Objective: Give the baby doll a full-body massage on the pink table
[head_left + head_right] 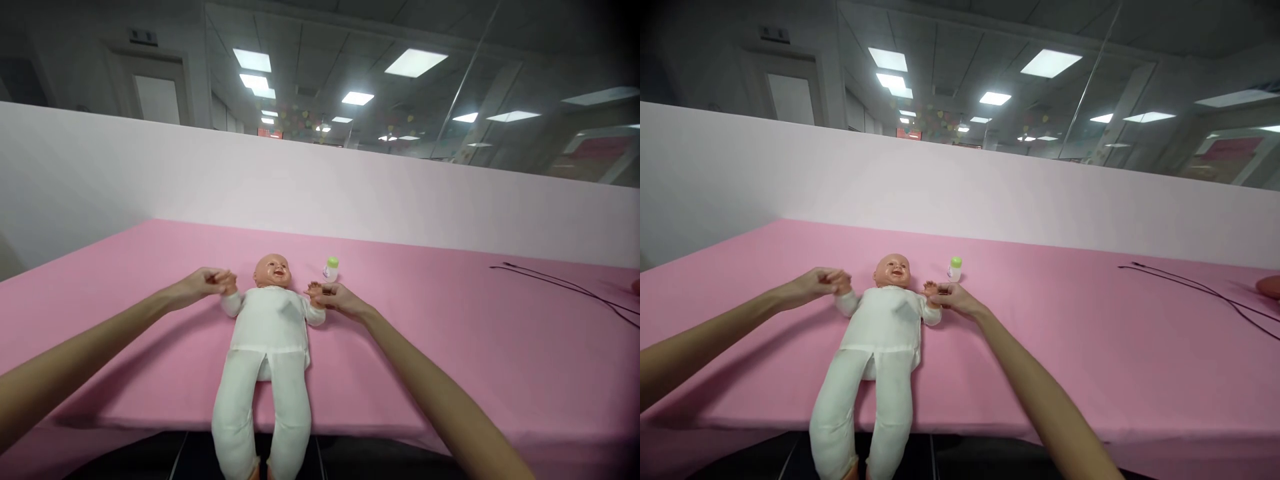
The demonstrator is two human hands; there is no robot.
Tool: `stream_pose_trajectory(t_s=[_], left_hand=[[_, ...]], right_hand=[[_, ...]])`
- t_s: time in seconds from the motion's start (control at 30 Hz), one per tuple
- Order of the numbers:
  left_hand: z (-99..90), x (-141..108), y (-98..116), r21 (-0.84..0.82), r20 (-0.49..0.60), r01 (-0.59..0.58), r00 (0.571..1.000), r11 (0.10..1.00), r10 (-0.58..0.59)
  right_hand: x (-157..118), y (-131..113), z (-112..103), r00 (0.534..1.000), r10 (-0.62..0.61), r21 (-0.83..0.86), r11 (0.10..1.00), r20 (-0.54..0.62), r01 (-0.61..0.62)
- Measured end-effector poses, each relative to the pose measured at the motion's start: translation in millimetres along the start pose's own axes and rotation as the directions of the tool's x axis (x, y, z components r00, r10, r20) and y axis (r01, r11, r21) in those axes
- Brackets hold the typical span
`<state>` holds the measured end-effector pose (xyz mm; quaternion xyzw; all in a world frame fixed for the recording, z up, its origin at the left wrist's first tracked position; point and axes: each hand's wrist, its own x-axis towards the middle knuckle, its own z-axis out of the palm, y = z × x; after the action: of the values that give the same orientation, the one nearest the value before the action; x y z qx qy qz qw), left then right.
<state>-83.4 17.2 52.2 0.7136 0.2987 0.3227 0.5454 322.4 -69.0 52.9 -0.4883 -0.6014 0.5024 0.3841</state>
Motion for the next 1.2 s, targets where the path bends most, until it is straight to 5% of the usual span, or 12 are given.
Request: stream_pose_trajectory(t_s=[0.13,0.27,0.37,0.5,0.63,0.7,0.77,0.97,1.1,1.2], left_hand=[[14.4,-61.4,-3.0,0.245,0.361,-0.065,0.932,0.967,-0.029],[33.7,-76.6,-2.4,0.281,0.384,-0.109,0.923,0.953,-0.008],[32.7,-55.3,7.4,0.233,0.27,-0.08,0.963,0.969,0.014],[26.2,0.1,7.8,0.008,-0.128,0.033,0.991,0.999,-0.031],[29.0,54.3,-20.1,-0.163,-0.468,0.185,0.85,0.969,-0.241],[32.8,71.3,-37.6,-0.175,-0.531,0.244,0.793,0.954,-0.301],[36.5,80.8,-51.2,-0.167,-0.544,0.268,0.778,0.949,-0.315],[23.4,72.9,-49.3,-0.217,-0.567,0.171,0.78,0.961,-0.266],[-10.3,36.5,-37.3,-0.166,-0.677,0.083,0.715,0.983,-0.175],[-30.4,-0.4,-40.4,-0.116,-0.686,0.169,0.699,0.979,-0.202]], right_hand=[[-41.0,7.1,-0.9,0.929,-0.027,-0.226,0.967,0.368,0.118],[-51.2,8.2,8.9,0.933,-0.085,-0.281,0.941,0.349,0.19],[-34.2,-6.3,14.1,0.968,-0.102,-0.211,0.966,0.229,0.152],[13.0,-16.0,23.6,0.984,-0.05,-0.052,0.998,-0.168,0.042],[56.8,3.8,37.7,0.892,0.177,0.141,0.981,-0.415,-0.129],[68.3,15.9,42.9,0.878,0.214,0.172,0.973,-0.428,-0.154],[73.2,24.2,45.0,0.873,0.232,0.201,0.967,-0.429,-0.159],[58.5,26.3,20.9,0.876,0.178,0.232,0.97,-0.448,-0.078],[23.5,30.4,-19.8,0.83,0.154,0.204,0.978,-0.536,-0.05],[-8.4,41.5,-43.7,0.803,0.197,0.163,0.979,-0.563,-0.125]])
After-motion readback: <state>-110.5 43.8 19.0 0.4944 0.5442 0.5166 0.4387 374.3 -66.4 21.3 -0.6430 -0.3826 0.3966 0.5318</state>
